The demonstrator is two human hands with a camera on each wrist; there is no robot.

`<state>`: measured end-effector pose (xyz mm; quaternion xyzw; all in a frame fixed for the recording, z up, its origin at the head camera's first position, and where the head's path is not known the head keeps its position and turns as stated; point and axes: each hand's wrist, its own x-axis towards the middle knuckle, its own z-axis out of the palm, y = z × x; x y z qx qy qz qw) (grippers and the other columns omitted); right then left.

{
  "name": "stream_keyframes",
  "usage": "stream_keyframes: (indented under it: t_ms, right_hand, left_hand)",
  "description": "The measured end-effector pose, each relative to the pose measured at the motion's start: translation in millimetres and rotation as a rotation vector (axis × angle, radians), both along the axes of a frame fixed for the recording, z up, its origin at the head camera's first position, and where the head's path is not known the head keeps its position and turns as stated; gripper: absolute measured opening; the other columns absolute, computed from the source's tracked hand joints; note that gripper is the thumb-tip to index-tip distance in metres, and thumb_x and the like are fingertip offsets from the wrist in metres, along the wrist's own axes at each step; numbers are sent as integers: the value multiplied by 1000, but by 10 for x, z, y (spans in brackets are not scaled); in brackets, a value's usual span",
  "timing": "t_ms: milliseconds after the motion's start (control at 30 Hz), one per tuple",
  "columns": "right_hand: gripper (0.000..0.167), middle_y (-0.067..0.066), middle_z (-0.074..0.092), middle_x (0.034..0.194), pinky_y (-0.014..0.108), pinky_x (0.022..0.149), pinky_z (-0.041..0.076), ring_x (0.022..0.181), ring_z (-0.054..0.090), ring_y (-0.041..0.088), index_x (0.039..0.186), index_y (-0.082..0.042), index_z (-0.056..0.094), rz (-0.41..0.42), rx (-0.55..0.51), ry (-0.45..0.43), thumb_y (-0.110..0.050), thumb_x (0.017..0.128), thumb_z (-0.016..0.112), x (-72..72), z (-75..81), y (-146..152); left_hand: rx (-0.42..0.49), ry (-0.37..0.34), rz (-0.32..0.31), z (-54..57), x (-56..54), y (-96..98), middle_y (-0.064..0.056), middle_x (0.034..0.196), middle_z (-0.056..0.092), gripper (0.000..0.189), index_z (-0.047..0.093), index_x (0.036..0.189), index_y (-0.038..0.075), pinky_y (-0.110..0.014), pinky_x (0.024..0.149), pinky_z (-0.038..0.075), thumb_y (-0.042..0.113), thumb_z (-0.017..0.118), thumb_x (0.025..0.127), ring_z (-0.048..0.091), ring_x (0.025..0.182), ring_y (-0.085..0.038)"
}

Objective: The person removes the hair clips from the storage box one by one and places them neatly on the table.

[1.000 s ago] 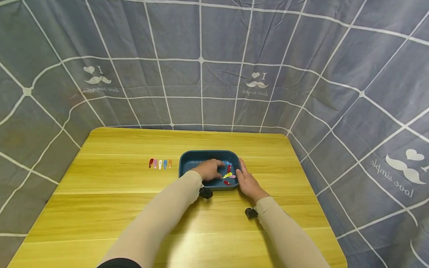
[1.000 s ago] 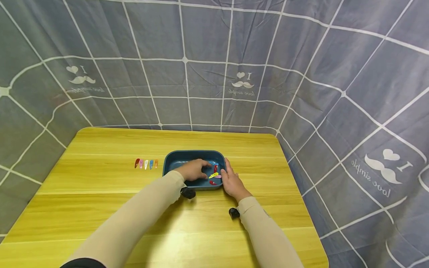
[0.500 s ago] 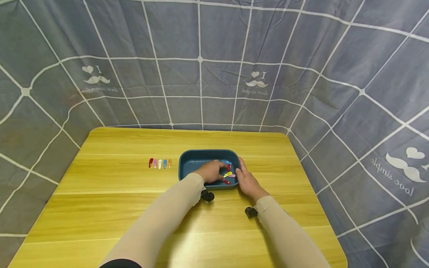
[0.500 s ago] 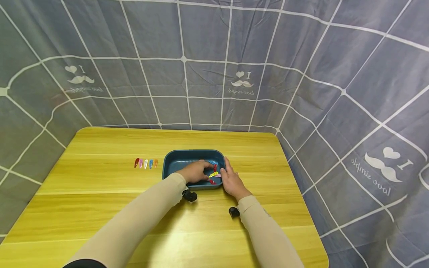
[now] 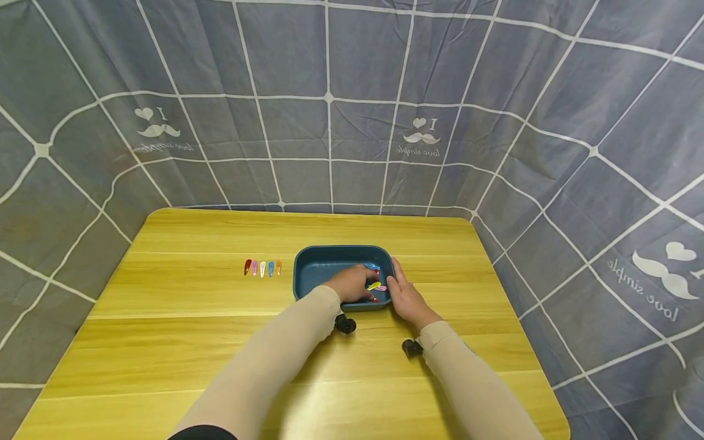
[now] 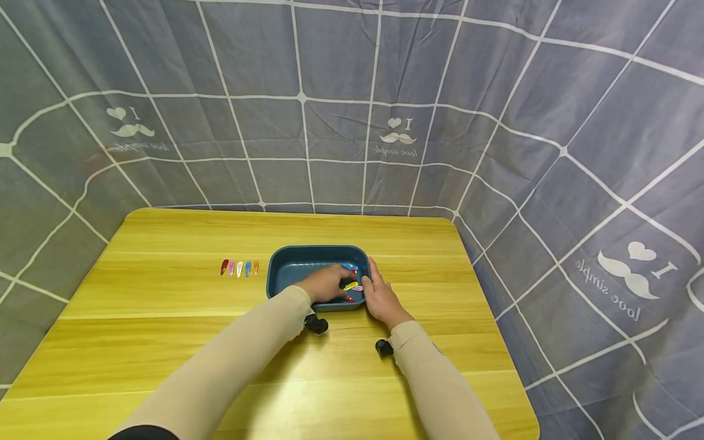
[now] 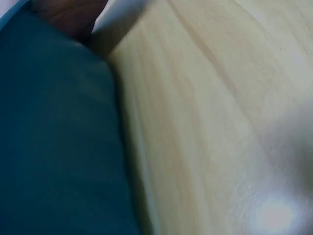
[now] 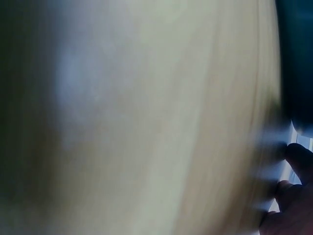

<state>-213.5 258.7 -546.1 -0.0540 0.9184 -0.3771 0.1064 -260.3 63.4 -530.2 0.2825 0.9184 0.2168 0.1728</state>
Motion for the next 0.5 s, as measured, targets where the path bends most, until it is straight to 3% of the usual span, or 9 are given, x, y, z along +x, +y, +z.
stream_keyframes:
  t_ms: [233,500]
  right_hand:
    - [61,21,33,169,65,130,6,150,41,48,171,-25,0,3,-2,-5,-39,117,23,8,6,3]
    - [61,19,35,169,64,131,6,150,42,47,172,-26,1,-7,3,-17,-40,117,23,1,10,4]
  left_hand:
    - [-45,34,-37,-44,25,85,1,132,71,43,71,138,25,-36,109,53,26,79,96,62,129,-20]
    - [-31,58,-30,-127,-36,116,1,130,73,32,76,130,23,-39,110,52,21,76,99,65,127,-21]
